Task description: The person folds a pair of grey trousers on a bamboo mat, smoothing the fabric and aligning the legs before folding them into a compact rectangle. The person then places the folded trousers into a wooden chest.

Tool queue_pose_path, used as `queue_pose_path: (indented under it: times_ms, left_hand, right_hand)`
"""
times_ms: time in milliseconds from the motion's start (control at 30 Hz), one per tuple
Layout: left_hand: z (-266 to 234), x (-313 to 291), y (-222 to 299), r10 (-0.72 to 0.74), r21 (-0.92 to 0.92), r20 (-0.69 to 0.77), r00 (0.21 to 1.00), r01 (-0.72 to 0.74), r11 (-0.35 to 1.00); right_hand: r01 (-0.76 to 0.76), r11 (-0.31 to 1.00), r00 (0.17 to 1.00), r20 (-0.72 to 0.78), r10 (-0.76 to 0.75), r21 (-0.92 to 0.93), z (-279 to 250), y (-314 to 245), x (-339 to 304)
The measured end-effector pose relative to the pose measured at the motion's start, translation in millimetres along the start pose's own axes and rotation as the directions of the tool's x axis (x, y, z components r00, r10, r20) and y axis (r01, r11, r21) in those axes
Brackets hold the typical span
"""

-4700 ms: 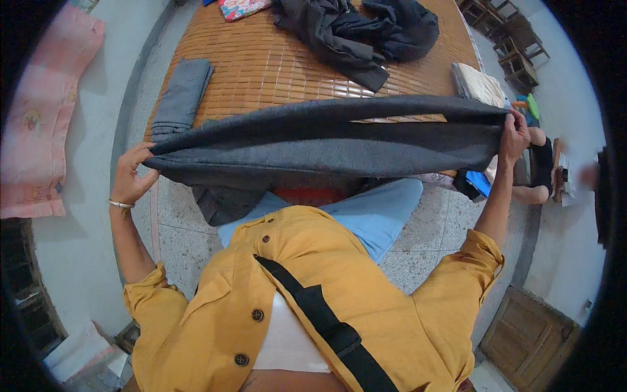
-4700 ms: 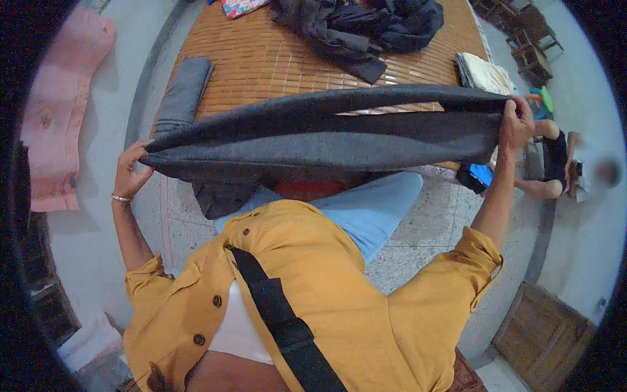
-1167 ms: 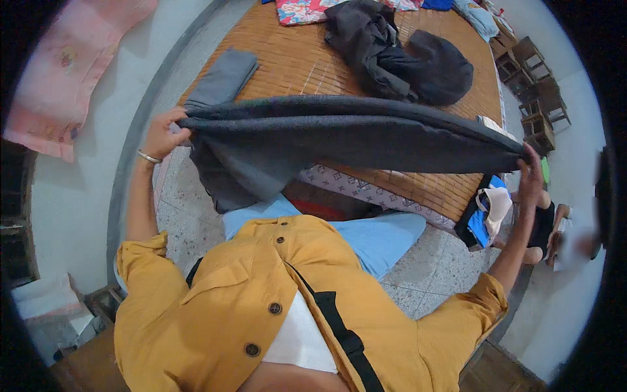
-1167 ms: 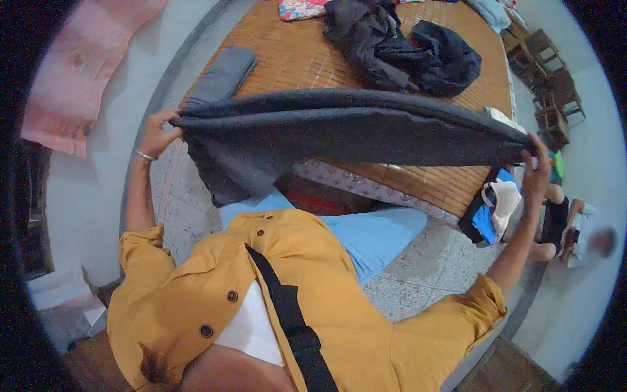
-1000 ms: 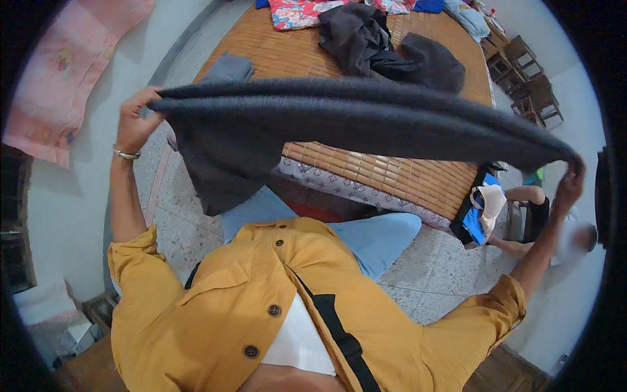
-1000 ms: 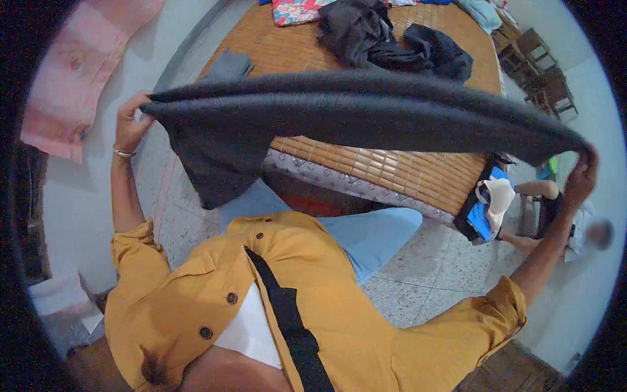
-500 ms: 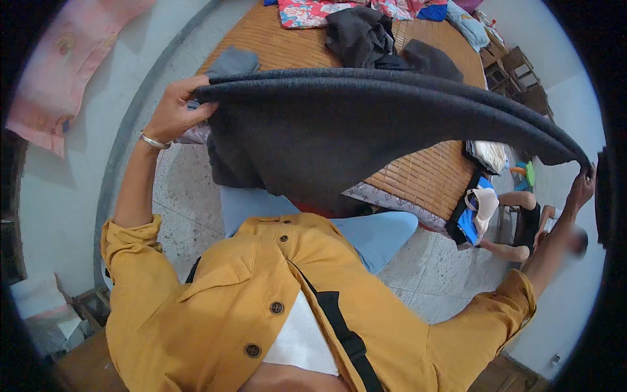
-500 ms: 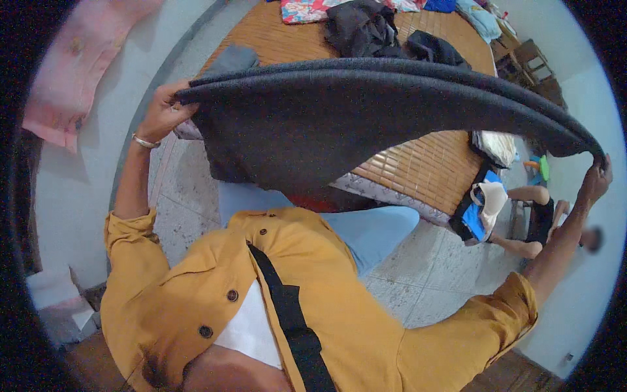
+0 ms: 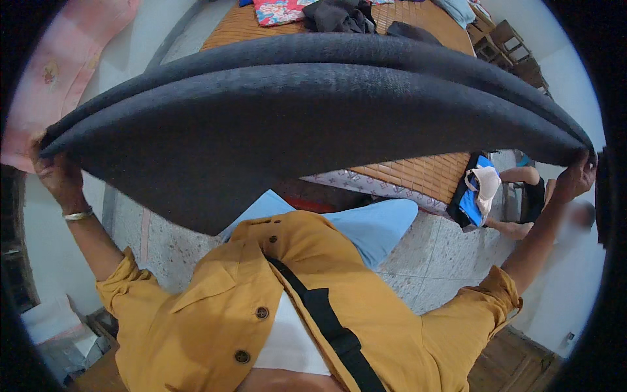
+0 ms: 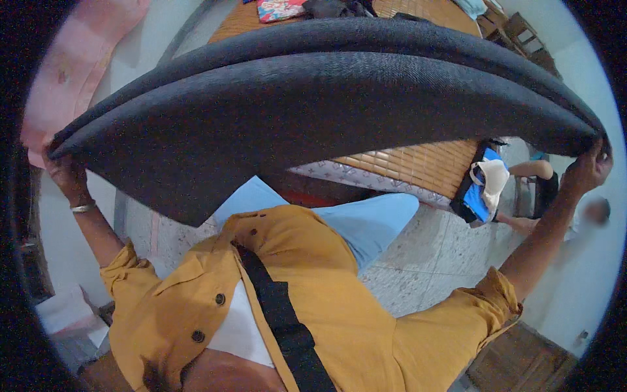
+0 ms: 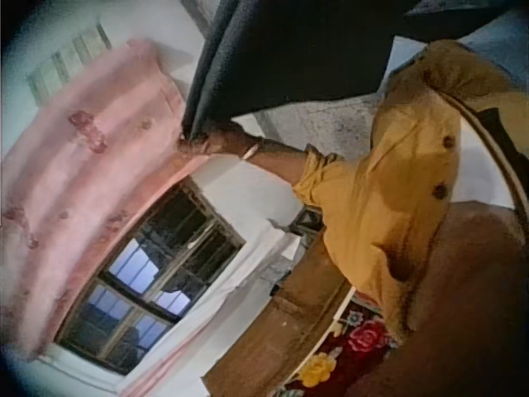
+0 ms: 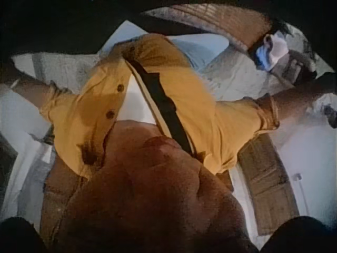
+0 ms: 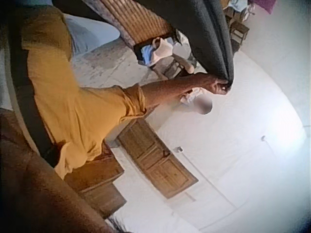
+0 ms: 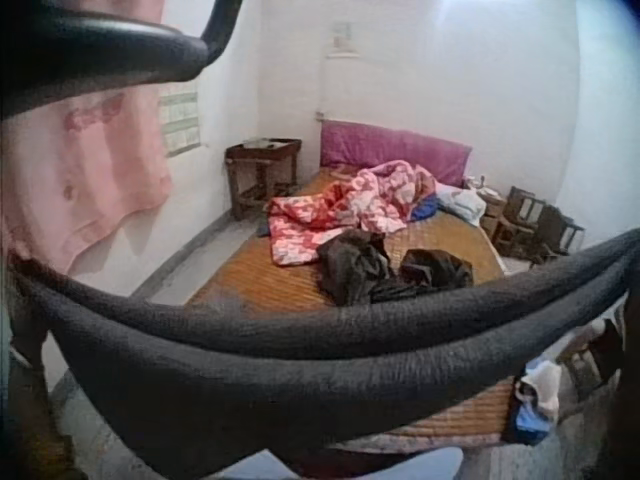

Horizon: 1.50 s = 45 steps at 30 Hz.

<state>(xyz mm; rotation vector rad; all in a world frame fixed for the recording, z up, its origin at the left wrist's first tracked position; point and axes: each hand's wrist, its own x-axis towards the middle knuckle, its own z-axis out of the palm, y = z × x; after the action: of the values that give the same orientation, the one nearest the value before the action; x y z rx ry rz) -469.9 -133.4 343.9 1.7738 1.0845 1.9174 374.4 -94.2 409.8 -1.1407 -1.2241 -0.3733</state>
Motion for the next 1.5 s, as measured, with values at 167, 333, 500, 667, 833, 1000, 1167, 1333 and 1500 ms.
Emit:
queue_pose_path:
  times_ms: [167,333,500,667,833,1000,1167,1333,1500]
  left_hand:
    - [46,15,-7,-0.148,0.275,0.132,0.98,0.107,0.955]
    - [164,23,-97,-0.287,0.214,0.417,0.863,0.214,0.953]
    - [250,-27,-216,-0.395,0.451,0.567,0.722,0.129,0.883]
    - [249,-69,-213,-0.57,0.493,0.596,0.566,0.302,0.816]
    - [184,-109,-209,-0.607,0.532,0.494,0.623,0.335,0.778]
    - [137,-161,-174,-0.485,0.649,0.45,0.75,0.099,0.755]
    - [137,-211,-144,-0.546,0.691,0.575,0.609,-0.006,0.723]
    - [143,-219,-134,-0.632,0.732,0.595,0.497,-0.01,0.681]
    - [138,-217,-146,-0.623,0.712,0.641,0.449,-0.044,0.701]
  right_hand:
    - [0.145,0.945,0.989,0.078,-0.128,-0.292,0,41,-2]
    - [0.05,0.798,0.957,0.256,0.133,-0.601,41,116,-35]
    - [0.315,0.585,0.861,0.485,0.156,-0.748,84,254,-120]
    - [0.021,0.891,0.562,0.743,0.365,-0.454,155,183,-239]
    - [0.05,0.959,0.488,0.844,0.221,-0.28,183,84,-358]
    - [0.235,0.966,0.387,0.922,0.007,-0.106,193,-6,-384]
    - [0.4,0.916,0.232,0.963,-0.139,0.036,200,-22,-403]
    - [0.462,0.884,0.132,0.98,-0.148,0.071,207,-24,-408]
    - [0.588,0.803,0.035,0.989,-0.144,0.096,211,-20,-414]
